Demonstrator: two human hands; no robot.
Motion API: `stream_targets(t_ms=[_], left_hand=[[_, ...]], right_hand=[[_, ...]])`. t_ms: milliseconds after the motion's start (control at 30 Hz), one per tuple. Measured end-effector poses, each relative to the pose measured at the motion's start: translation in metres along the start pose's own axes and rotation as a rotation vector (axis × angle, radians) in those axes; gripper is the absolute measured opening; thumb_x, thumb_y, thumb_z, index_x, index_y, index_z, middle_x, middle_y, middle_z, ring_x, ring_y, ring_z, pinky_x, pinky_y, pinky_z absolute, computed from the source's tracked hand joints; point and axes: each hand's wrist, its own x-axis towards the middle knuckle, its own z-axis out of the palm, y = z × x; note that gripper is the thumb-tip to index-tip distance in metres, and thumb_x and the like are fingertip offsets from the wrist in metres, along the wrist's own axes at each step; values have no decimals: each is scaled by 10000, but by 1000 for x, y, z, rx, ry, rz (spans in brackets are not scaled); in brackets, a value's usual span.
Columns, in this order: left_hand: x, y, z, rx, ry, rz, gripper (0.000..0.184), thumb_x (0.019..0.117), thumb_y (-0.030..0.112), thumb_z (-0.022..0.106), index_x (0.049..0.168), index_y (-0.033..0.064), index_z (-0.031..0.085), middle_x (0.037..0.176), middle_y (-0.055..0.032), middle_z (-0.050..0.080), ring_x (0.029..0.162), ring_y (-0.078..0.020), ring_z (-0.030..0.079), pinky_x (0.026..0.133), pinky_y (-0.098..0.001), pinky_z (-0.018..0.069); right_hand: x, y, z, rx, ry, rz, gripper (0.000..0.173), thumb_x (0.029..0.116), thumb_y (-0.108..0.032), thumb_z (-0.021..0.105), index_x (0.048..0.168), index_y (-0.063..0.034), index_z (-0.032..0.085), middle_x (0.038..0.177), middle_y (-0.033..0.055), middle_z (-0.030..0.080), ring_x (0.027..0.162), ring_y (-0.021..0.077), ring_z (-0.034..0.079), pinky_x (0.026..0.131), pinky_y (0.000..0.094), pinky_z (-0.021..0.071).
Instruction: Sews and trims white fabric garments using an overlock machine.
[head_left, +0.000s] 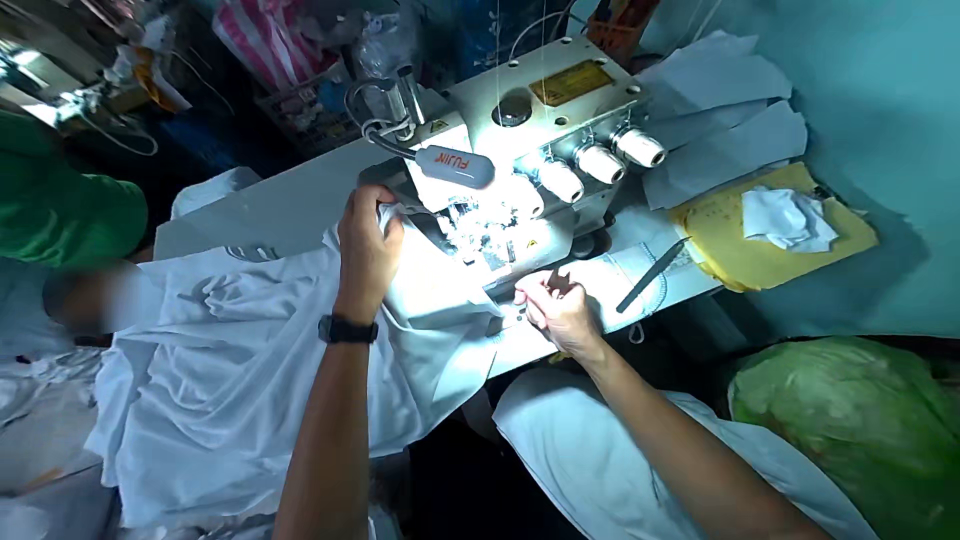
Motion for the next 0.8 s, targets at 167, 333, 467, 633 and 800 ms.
stream_targets(t_ms=[167, 333, 467, 633, 800], left_hand=[[-64, 38, -9, 185, 2, 133, 171, 953, 41, 611, 1058, -88, 649, 1303, -283, 591, 1194, -410, 601, 988, -521, 503], [-69, 54, 7, 282, 77, -28, 173, 998, 41, 561, 1076, -104, 616, 998, -268, 652, 887, -397, 682, 763, -503, 567], [-54, 53, 9, 235, 53, -56, 181, 984, 74, 608, 1110, -49, 564, 1048, -257, 613, 934, -407, 652, 783, -530, 551], [-59, 65, 0, 206, -98, -86, 391, 898, 109, 709, 1217, -79, 583, 1181, -267, 629, 1005, -408, 665, 811, -569, 551], [-65, 69, 25, 361, 2, -75, 585, 876, 359, 718, 1217, -102, 605, 1216, -299, 629, 1098, -453, 632, 933, -593, 484]], right_hand=[[-3, 7, -3, -79, -102, -133, 142, 888, -156, 717, 1013, -87, 717, 726, -85, 664, 519, -34, 499, 505, 150, 445], [-2, 8, 6, -493, -230, -301, 557, 751, -319, 876, 1143, 27, 685, 988, 20, 680, 616, -74, 416, 551, 109, 356], [-1, 21, 10, -692, -280, -445, 357, 868, -281, 775, 1054, 21, 743, 881, 98, 694, 736, 106, 615, 693, 277, 534], [4, 6, 1, -409, -376, -272, 124, 924, -72, 638, 845, -6, 707, 714, -55, 629, 653, -79, 537, 635, 110, 460], [4, 1, -1, -344, -366, -204, 115, 899, -101, 653, 795, -62, 685, 655, -120, 573, 598, -98, 497, 578, 103, 420]])
